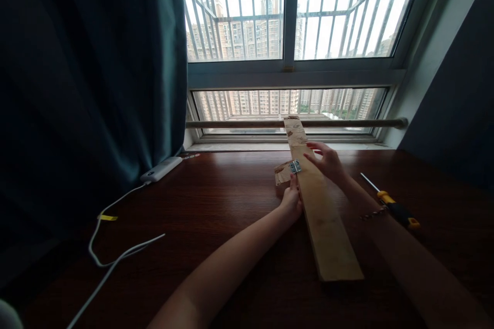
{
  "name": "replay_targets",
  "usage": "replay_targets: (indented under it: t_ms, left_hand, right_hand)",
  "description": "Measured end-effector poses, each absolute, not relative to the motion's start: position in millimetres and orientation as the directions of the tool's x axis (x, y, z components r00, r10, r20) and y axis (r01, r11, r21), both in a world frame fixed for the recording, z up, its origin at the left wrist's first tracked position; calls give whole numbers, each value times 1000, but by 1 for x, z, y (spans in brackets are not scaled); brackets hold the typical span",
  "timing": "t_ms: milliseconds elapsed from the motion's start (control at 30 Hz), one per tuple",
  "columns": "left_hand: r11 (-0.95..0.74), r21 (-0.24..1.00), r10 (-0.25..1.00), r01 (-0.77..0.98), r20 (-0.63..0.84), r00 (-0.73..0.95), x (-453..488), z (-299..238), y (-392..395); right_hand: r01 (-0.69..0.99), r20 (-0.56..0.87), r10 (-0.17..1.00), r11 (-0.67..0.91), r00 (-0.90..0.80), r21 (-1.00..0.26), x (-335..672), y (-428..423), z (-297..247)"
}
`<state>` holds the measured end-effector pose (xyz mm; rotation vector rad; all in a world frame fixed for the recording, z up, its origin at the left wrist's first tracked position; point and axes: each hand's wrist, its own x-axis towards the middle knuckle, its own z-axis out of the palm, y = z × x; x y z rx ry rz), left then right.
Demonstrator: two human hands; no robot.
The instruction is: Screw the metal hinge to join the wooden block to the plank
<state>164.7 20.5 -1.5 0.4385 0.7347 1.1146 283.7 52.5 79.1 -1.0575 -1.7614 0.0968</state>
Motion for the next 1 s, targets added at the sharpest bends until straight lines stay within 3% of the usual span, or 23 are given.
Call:
replay_targets:
  t_ms: [67, 133, 267, 333, 433, 567, 667, 733, 767, 833, 900, 1000]
  left_hand:
    - [414, 690, 899, -594, -412, 148, 162, 0, 21]
    - [437, 708, 883, -555, -456, 114, 156, 4, 16]
    - [366, 811, 920, -457, -390, 45, 133, 11, -10]
    - [268, 879, 954, -395, -299, -19, 120, 12, -26]
    - [78, 961, 994, -266, -96, -58, 103, 14, -47]
    - [-318, 947, 945, 53, 312, 95, 86, 22, -68]
    - [-620, 732, 785, 284, 569, 246, 75, 34, -78]
    - [-755, 536, 652, 377, 669, 356, 70, 44, -82]
    - [-803, 443, 588, 398, 696, 411, 69, 48, -83]
    - [-863, 300, 487, 408, 711, 507, 73, 57, -82]
    - [-882, 251, 449, 400, 706, 548, 81, 67, -80]
    - [-867, 378, 497, 324, 701, 511, 95, 81, -75]
  right_hand:
    - [637, 688, 726, 530, 2, -561, 310, 36, 88]
    - [751, 612, 791, 392, 20, -532, 345, 17, 85]
    - [976, 468, 877, -3, 107, -217, 420, -20, 45]
    - [974, 367, 904, -180, 219, -140, 447, -34, 21]
    - [957, 247, 924, -277, 290, -90, 465, -48, -6]
    - [944, 203, 922, -315, 329, -101, 462, -51, -13]
    - [912, 248, 885, -342, 393, -226, 450, -53, 0]
    - [848, 314, 836, -291, 450, -442, 433, -61, 18]
    - [788, 329, 823, -213, 463, -577, 420, -68, 28]
    - [550, 261, 907, 38, 332, -834, 383, -86, 51]
    - [262, 144, 986, 119, 79, -958, 337, -109, 72]
    - [-26, 82, 985, 79, -153, -997, 272, -135, 90]
